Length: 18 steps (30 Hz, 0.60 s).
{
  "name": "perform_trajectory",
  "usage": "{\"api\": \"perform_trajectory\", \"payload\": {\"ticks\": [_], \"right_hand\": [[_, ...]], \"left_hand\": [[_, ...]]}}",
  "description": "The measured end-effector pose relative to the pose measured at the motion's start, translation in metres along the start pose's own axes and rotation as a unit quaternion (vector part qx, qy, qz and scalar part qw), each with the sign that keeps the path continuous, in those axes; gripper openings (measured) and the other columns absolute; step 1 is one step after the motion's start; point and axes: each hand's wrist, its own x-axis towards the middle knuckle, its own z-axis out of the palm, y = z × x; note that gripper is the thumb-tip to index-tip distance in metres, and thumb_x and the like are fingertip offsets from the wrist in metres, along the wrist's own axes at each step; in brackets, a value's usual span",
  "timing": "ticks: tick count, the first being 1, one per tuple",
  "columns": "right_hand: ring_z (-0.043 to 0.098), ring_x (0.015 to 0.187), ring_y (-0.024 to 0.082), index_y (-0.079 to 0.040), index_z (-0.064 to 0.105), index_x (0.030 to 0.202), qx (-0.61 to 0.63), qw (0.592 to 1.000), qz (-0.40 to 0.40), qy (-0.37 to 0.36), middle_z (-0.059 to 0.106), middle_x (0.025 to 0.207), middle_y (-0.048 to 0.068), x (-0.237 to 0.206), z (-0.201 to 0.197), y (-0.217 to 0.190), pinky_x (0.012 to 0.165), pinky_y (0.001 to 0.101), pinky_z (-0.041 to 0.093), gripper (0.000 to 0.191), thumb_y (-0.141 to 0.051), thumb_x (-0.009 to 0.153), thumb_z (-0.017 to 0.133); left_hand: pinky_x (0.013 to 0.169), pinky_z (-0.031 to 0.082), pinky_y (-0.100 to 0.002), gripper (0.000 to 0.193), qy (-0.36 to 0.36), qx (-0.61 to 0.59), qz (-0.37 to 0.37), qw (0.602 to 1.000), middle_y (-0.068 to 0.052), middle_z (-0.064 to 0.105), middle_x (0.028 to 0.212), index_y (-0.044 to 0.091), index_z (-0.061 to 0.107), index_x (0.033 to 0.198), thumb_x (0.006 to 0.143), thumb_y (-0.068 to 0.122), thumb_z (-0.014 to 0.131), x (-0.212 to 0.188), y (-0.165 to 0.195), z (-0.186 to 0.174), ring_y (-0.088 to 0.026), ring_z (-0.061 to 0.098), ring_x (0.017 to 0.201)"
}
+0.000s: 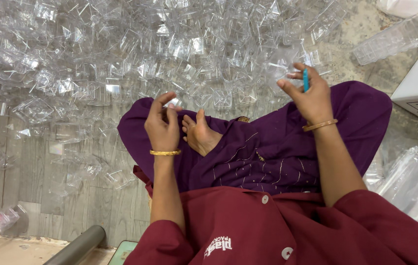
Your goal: The person sits on the floor among piles of small clear plastic boxes and trims excess plastic from the boxes with a small blue utility knife, working on one box at a time on their lap and setting trimmed boxes back onto the pile.
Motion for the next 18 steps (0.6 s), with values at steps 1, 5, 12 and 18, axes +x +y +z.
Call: {"api": "perform_trajectory", "payload": {"ticks": [1,5,12,18], "right_hand": [[0.065,0.081,0.006,-0.002,0.060,0.141,0.005,1.000,0.003,-0.012,0.074,0.117,0.007,-0.002,0.004,-0.002,0.071,0.0225,0.054,0.066,-0.031,0.087,0.085],[0.067,0.091,0.009,-0.002,0.063,0.137,0.001,0.998,-0.024,-0.059,0.073,0.112,0.007,-0.014,0.021,-0.012,0.075,0.0251,0.055,0.064,-0.035,0.087,0.085],[0.073,0.088,0.010,-0.001,0.069,0.120,-0.018,0.992,0.010,-0.122,0.076,0.097,0.004,-0.047,0.048,-0.029,0.079,0.0258,0.058,0.062,-0.050,0.085,0.081],[0.056,0.063,0.004,-0.008,0.065,0.132,0.201,0.955,0.080,-0.204,0.078,0.095,0.001,-0.054,0.037,-0.045,0.053,0.0188,0.042,0.057,-0.052,0.098,0.053]], "left_hand": [[0.069,0.058,-0.027,0.026,-0.007,-0.006,-0.029,1.000,-0.009,0.075,0.117,0.001,0.065,0.127,0.103,0.002,0.055,-0.001,0.000,0.002,-0.015,0.076,0.089],[0.076,0.061,-0.029,0.041,-0.061,0.004,-0.010,0.998,-0.009,0.073,0.125,0.007,0.063,0.136,0.098,-0.004,0.054,-0.006,0.005,0.018,-0.018,0.076,0.104],[0.085,0.051,-0.048,0.087,-0.222,0.255,0.142,0.930,-0.016,0.036,0.157,0.011,0.043,0.152,0.075,0.010,0.081,-0.027,0.031,0.060,-0.037,0.064,0.110],[0.073,0.062,-0.031,0.073,-0.176,0.026,0.037,0.983,-0.018,0.059,0.140,0.014,0.043,0.152,0.088,0.006,0.078,0.000,0.026,0.092,-0.019,0.074,0.087]]}}
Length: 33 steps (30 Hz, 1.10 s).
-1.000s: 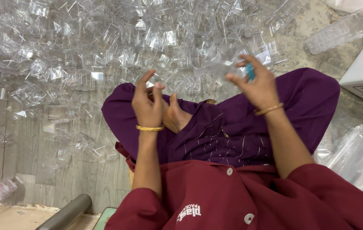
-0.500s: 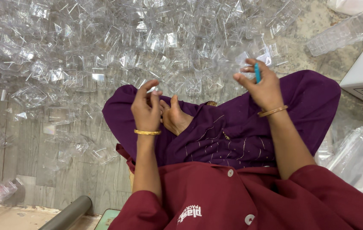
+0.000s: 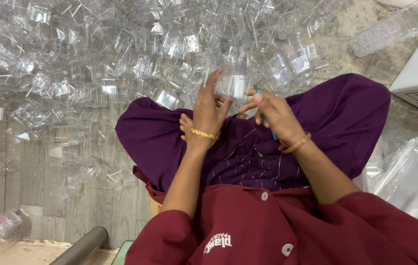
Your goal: The person sits on the floor among piles of small clear plastic boxes and trims excess plastic from the boxes with a small blue utility knife, working on one box at a time on their lap and setting trimmed boxes back onto the pile.
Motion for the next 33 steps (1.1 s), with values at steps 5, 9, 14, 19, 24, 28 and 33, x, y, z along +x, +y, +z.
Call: {"api": "perform_trajectory", "payload": {"ticks": [5,9,14,19,24,28,33], "right_hand": [[0.052,0.062,0.001,-0.011,0.066,0.138,-0.105,0.987,-0.100,0.069,0.074,0.083,0.000,-0.001,-0.011,-0.013,0.057,0.0175,0.044,0.042,-0.032,0.103,0.060],[0.053,0.058,0.002,-0.006,0.074,0.127,-0.159,0.964,-0.147,0.154,0.073,0.077,0.000,0.009,-0.015,-0.012,0.053,0.0206,0.044,0.031,-0.023,0.101,0.070],[0.056,0.059,0.002,-0.006,0.077,0.121,-0.149,0.957,-0.155,0.195,0.070,0.074,0.000,0.029,-0.014,-0.008,0.053,0.0209,0.044,0.027,-0.024,0.102,0.071],[0.059,0.061,0.002,-0.004,0.076,0.119,-0.200,0.936,-0.224,0.185,0.071,0.076,0.001,0.017,0.007,-0.002,0.054,0.0210,0.045,0.026,-0.024,0.102,0.070],[0.050,0.060,0.002,-0.002,0.075,0.122,-0.067,0.973,-0.182,0.127,0.071,0.080,0.003,0.006,0.014,-0.010,0.051,0.0188,0.038,0.029,-0.023,0.104,0.066],[0.052,0.057,-0.001,-0.005,0.061,0.131,0.054,0.988,-0.109,0.097,0.076,0.088,0.001,0.025,0.008,-0.021,0.046,0.0158,0.039,0.035,-0.022,0.101,0.063],[0.051,0.054,0.000,-0.002,0.069,0.124,0.077,0.989,-0.100,0.080,0.073,0.080,0.004,0.050,0.000,-0.022,0.046,0.0170,0.036,0.028,-0.012,0.101,0.058]], "left_hand": [[0.056,0.055,-0.029,0.041,0.044,-0.022,-0.021,0.999,-0.010,0.078,0.097,0.009,0.059,0.134,0.095,0.008,0.071,0.030,-0.005,0.000,-0.014,0.073,0.060],[0.051,0.053,-0.028,0.030,0.056,-0.029,-0.013,0.998,-0.007,0.078,0.079,0.009,0.066,0.128,0.098,0.011,0.067,0.040,0.002,-0.001,-0.011,0.073,0.054],[0.049,0.053,-0.027,0.030,0.030,-0.050,-0.039,0.998,-0.007,0.079,0.084,0.010,0.067,0.126,0.097,0.011,0.068,0.044,0.013,0.002,-0.012,0.073,0.053],[0.051,0.054,-0.027,0.033,0.050,-0.061,-0.047,0.996,-0.008,0.080,0.087,0.011,0.067,0.129,0.096,0.007,0.065,0.042,0.010,0.005,-0.012,0.075,0.057],[0.053,0.055,-0.027,0.039,0.086,-0.043,-0.030,0.995,-0.009,0.078,0.083,0.013,0.062,0.136,0.098,0.009,0.069,0.041,0.004,0.010,-0.012,0.078,0.065],[0.061,0.054,-0.032,0.051,0.093,0.059,0.029,0.993,-0.013,0.075,0.080,0.012,0.055,0.146,0.097,0.012,0.071,0.039,0.003,0.012,-0.021,0.074,0.067],[0.081,0.063,-0.031,0.048,0.109,-0.013,0.207,0.972,-0.030,0.051,0.133,0.008,0.045,0.138,0.094,0.004,0.066,0.029,-0.005,-0.001,-0.031,0.068,0.107]]}}
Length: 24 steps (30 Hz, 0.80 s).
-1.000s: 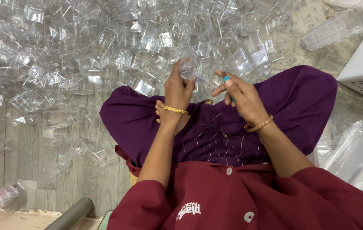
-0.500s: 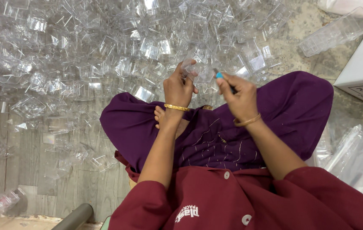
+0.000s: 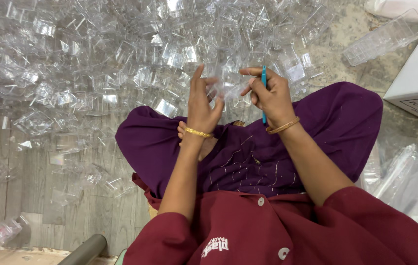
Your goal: The person sits on the floor among piles of small clear plastic boxes and trims excess plastic from the boxes with a small blue utility knife, working on one box at a time on their lap and setting trimmed boxes back onto the pile.
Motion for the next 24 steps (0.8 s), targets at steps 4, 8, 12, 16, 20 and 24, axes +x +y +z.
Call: {"api": "perform_trajectory", "payload": {"ticks": [4,8,12,16,20,24], "right_hand": [[0.051,0.058,0.000,-0.001,0.072,0.121,-0.057,0.997,-0.019,-0.056,0.069,0.080,0.002,0.003,-0.001,0.006,0.051,0.0177,0.039,0.027,-0.006,0.099,0.057],[0.050,0.059,0.001,-0.004,0.070,0.121,-0.081,0.994,-0.006,-0.077,0.067,0.077,0.000,-0.006,0.000,0.005,0.051,0.0187,0.039,0.023,-0.013,0.102,0.061],[0.053,0.058,0.000,-0.018,0.051,0.139,-0.068,0.995,-0.027,-0.066,0.067,0.079,-0.004,-0.017,-0.013,-0.007,0.051,0.0182,0.042,0.034,-0.027,0.107,0.047],[0.050,0.067,0.005,-0.008,0.063,0.128,-0.206,0.973,-0.091,-0.051,0.061,0.083,-0.001,-0.034,-0.024,-0.014,0.062,0.0228,0.045,0.030,-0.028,0.112,0.048],[0.060,0.067,0.010,-0.007,0.067,0.118,-0.318,0.937,-0.133,-0.058,0.063,0.080,0.000,-0.043,-0.019,-0.017,0.063,0.0268,0.048,0.037,-0.040,0.110,0.054],[0.059,0.053,0.018,0.000,0.054,0.089,-0.411,0.899,-0.136,-0.066,0.055,0.064,0.005,-0.038,-0.004,-0.019,0.053,0.0325,0.049,0.070,-0.066,0.080,0.075]], "left_hand": [[0.082,0.061,-0.032,0.044,-0.120,-0.018,-0.180,0.976,-0.012,0.066,0.123,0.009,0.057,0.132,0.092,0.018,0.072,-0.010,-0.008,-0.020,-0.022,0.072,0.108],[0.087,0.058,-0.037,0.035,-0.143,0.021,-0.072,0.987,-0.012,0.067,0.122,0.006,0.068,0.122,0.092,0.018,0.080,-0.023,-0.015,-0.021,-0.025,0.069,0.107],[0.079,0.061,-0.033,0.032,-0.090,-0.068,-0.199,0.973,-0.008,0.076,0.111,0.004,0.065,0.122,0.096,0.021,0.073,-0.025,-0.020,-0.016,-0.020,0.076,0.093],[0.076,0.065,-0.031,0.023,-0.041,-0.063,-0.218,0.973,-0.011,0.075,0.104,0.003,0.066,0.118,0.098,0.012,0.067,-0.015,-0.022,-0.015,-0.019,0.078,0.089],[0.072,0.067,-0.030,0.017,-0.034,-0.059,-0.202,0.977,-0.012,0.073,0.105,0.000,0.065,0.114,0.097,0.001,0.060,-0.005,-0.016,-0.017,-0.020,0.079,0.086],[0.070,0.067,-0.030,0.016,-0.061,-0.060,-0.198,0.976,-0.012,0.073,0.108,0.000,0.064,0.109,0.094,-0.003,0.058,0.001,-0.006,-0.017,-0.021,0.080,0.084]]}}
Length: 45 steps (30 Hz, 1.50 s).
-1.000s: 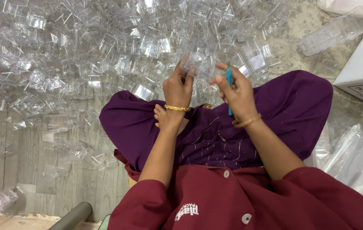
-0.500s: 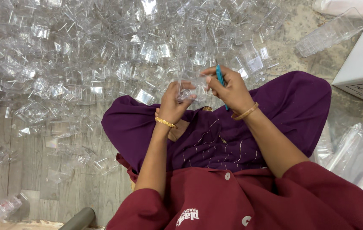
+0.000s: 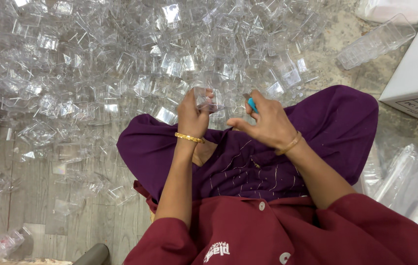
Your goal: The person sits on the floor among piles of small clear plastic boxes and trims excess plastic from the boxes with a small blue utility knife, working on one box at a time on their lap and setting trimmed boxes back onto the pile.
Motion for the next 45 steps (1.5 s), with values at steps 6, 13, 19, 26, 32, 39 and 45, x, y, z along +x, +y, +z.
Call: {"api": "perform_trajectory", "payload": {"ticks": [6,13,19,26,32,39,45], "right_hand": [[0.054,0.049,0.020,-0.004,0.049,0.083,-0.044,0.999,-0.015,-0.023,0.050,0.058,0.007,0.018,0.000,-0.001,0.051,0.0352,0.047,0.082,-0.078,0.064,0.078],[0.053,0.047,0.022,-0.002,0.049,0.081,-0.049,0.997,-0.065,0.011,0.048,0.055,0.010,0.009,0.012,0.008,0.048,0.0365,0.045,0.070,-0.069,0.084,0.069],[0.055,0.053,0.026,-0.006,0.055,0.080,-0.086,0.989,-0.094,0.073,0.051,0.059,0.011,-0.002,0.027,0.004,0.053,0.0384,0.044,0.055,-0.053,0.108,0.061],[0.051,0.049,0.007,-0.007,0.058,0.098,0.210,0.975,0.072,0.026,0.065,0.070,0.003,0.018,0.009,-0.007,0.044,0.0249,0.040,0.039,-0.046,0.099,0.061],[0.050,0.050,0.002,-0.004,0.065,0.115,0.345,0.927,0.144,-0.031,0.072,0.084,0.000,0.031,0.004,-0.007,0.044,0.0201,0.038,0.036,-0.036,0.099,0.062],[0.055,0.052,0.004,0.001,0.067,0.119,0.334,0.928,0.165,-0.024,0.070,0.086,0.004,0.034,0.013,-0.001,0.043,0.0200,0.039,0.028,-0.019,0.100,0.061],[0.059,0.053,0.004,0.001,0.067,0.121,0.353,0.921,0.166,-0.001,0.077,0.089,0.007,0.037,0.017,0.000,0.043,0.0198,0.041,0.029,-0.011,0.098,0.054]], "left_hand": [[0.071,0.067,-0.031,0.014,-0.109,-0.095,-0.098,0.985,-0.011,0.072,0.108,0.000,0.063,0.111,0.096,-0.002,0.061,-0.007,0.014,-0.005,-0.021,0.080,0.087],[0.073,0.069,-0.031,0.011,-0.114,-0.108,-0.083,0.984,-0.011,0.071,0.113,-0.002,0.063,0.109,0.097,-0.001,0.061,-0.006,0.017,-0.009,-0.021,0.078,0.090],[0.071,0.069,-0.030,0.011,-0.056,-0.073,-0.082,0.992,-0.012,0.072,0.106,-0.002,0.062,0.110,0.100,0.003,0.063,-0.002,0.020,-0.004,-0.020,0.079,0.086],[0.084,0.061,-0.036,0.033,-0.031,0.078,0.149,0.985,-0.015,0.060,0.124,0.000,0.057,0.127,0.095,-0.003,0.060,-0.003,0.016,-0.010,-0.032,0.072,0.098],[0.083,0.064,-0.031,0.026,-0.067,-0.079,0.011,0.995,-0.018,0.055,0.139,-0.002,0.063,0.129,0.104,0.002,0.054,-0.013,0.000,-0.011,-0.028,0.075,0.106],[0.080,0.064,-0.033,0.014,0.048,-0.171,-0.074,0.981,-0.018,0.063,0.141,-0.008,0.064,0.110,0.098,0.000,0.065,-0.015,-0.008,-0.008,-0.026,0.078,0.099],[0.075,0.063,-0.027,0.036,0.021,-0.049,0.011,0.999,-0.019,0.062,0.141,-0.004,0.059,0.130,0.095,0.000,0.066,-0.013,0.002,-0.010,-0.016,0.077,0.097]]}}
